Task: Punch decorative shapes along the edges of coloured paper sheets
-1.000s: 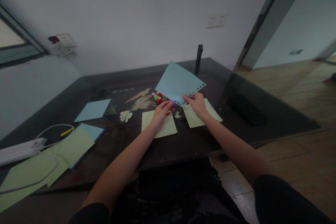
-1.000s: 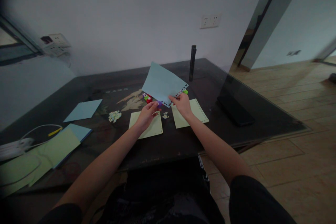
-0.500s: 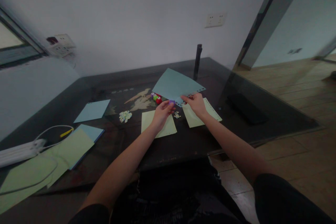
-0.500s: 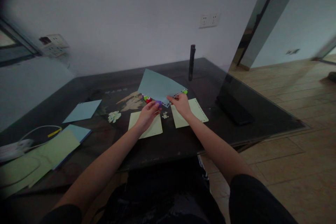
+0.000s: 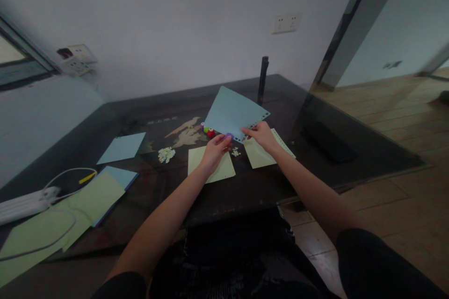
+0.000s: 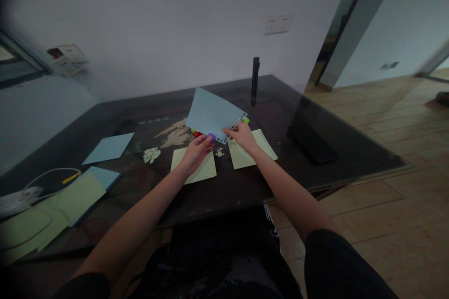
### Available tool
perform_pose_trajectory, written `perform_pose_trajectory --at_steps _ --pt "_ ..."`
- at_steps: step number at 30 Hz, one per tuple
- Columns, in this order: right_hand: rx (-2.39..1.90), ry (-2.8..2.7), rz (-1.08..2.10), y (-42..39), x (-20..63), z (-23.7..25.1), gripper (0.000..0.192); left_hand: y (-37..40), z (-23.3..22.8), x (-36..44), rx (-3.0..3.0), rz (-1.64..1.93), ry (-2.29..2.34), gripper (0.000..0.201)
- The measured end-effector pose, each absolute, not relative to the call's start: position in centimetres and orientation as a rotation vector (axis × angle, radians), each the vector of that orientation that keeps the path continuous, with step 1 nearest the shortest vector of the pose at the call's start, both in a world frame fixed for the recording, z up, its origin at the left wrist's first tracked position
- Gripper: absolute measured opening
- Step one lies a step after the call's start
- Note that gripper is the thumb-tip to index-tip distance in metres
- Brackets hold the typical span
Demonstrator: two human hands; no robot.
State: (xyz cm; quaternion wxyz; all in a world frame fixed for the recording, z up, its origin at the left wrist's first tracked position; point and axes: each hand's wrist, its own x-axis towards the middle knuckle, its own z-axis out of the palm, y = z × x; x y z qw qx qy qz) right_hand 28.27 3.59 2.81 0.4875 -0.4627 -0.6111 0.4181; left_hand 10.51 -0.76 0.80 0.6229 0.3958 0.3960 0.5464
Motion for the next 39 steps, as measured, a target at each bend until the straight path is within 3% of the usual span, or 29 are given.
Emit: perform_pose_trajectory --at_steps 9,17,39 --pt "-1.027 -1.453 1.165 3.8 27.9 1.6 0.016 -0.7 0.4 10.6 0.896 1.213 0.894 0.038" --pt "-1.073 -1.545 1.15 3.6 27.7 1.1 0.029 -0.7 0.2 10.8 0.88 1.227 0.874 0.036" --pt "-1.086 -1.651 1.125 3.9 28.0 0.7 0.021 -0.8 0.1 10.7 0.891 1.221 0.889 0.035"
